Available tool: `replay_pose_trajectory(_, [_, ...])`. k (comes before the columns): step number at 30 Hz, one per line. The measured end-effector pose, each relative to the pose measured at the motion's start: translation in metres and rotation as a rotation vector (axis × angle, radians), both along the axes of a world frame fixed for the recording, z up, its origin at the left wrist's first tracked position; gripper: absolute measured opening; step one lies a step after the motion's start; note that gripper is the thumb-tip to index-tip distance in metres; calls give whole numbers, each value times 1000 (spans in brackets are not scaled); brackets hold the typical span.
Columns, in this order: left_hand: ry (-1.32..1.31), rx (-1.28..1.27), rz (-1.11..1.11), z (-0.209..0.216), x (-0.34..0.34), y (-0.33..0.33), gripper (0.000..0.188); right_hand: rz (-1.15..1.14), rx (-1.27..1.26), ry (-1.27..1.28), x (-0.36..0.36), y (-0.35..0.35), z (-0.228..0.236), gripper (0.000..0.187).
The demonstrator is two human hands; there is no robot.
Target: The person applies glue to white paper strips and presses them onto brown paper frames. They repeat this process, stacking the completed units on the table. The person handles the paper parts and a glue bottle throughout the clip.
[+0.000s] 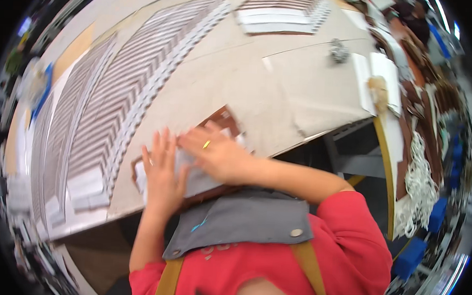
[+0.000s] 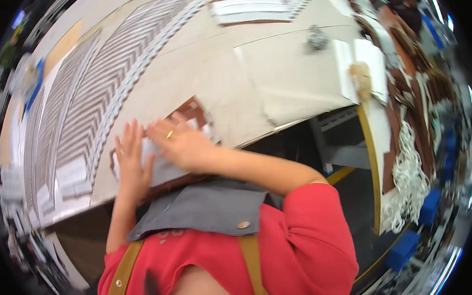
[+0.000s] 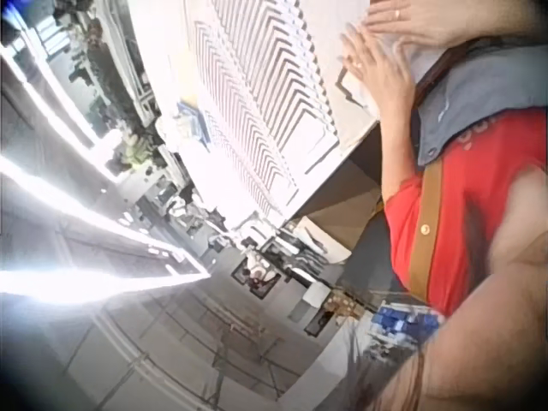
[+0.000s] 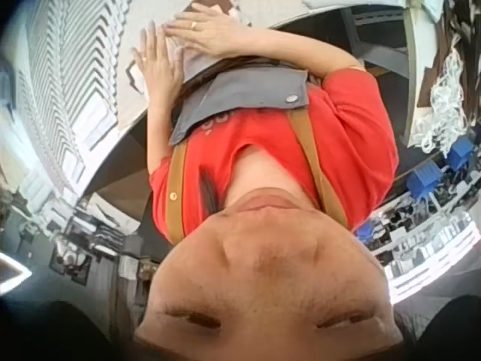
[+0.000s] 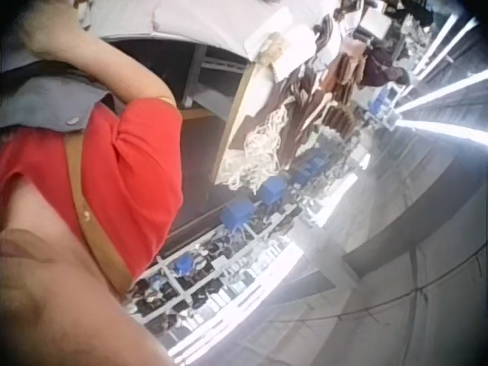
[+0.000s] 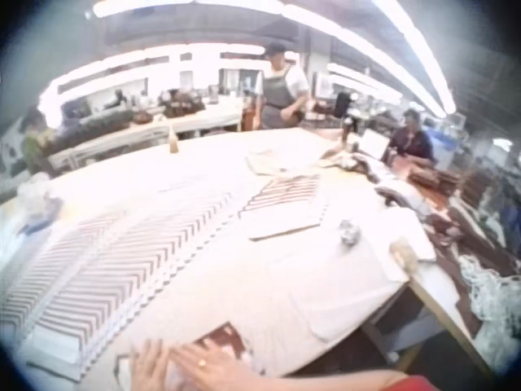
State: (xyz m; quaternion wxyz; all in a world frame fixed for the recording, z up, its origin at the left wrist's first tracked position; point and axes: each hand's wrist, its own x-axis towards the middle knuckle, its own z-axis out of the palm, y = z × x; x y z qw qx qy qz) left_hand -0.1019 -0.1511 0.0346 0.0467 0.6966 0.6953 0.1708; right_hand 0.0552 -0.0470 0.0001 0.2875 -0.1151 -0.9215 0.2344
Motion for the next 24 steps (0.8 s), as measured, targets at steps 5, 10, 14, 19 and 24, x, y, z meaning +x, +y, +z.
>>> replay_pose_trajectory(5, [71,-209,-49,-30,19,-8,68,-24,17,-227,43,7,-27,51])
replay_pose_trajectory(10, [49,-296,-16,-22,16,-11,66,-367,176,-383,137,90,-14,41])
replay_pose_trajectory(14, [-49,-291,31,-11,16,-10,56,-1085,221,-383,234,182,12,25])
replay_pose_trajectory(19, [-76,-118,-43,10,31,39,42,-1443,204,-882,289,221,-18,18])
replay_pose_trajectory(24, [-79,-69,-303,24,66,93,40,-1452,239,-833,291,234,-23,15])
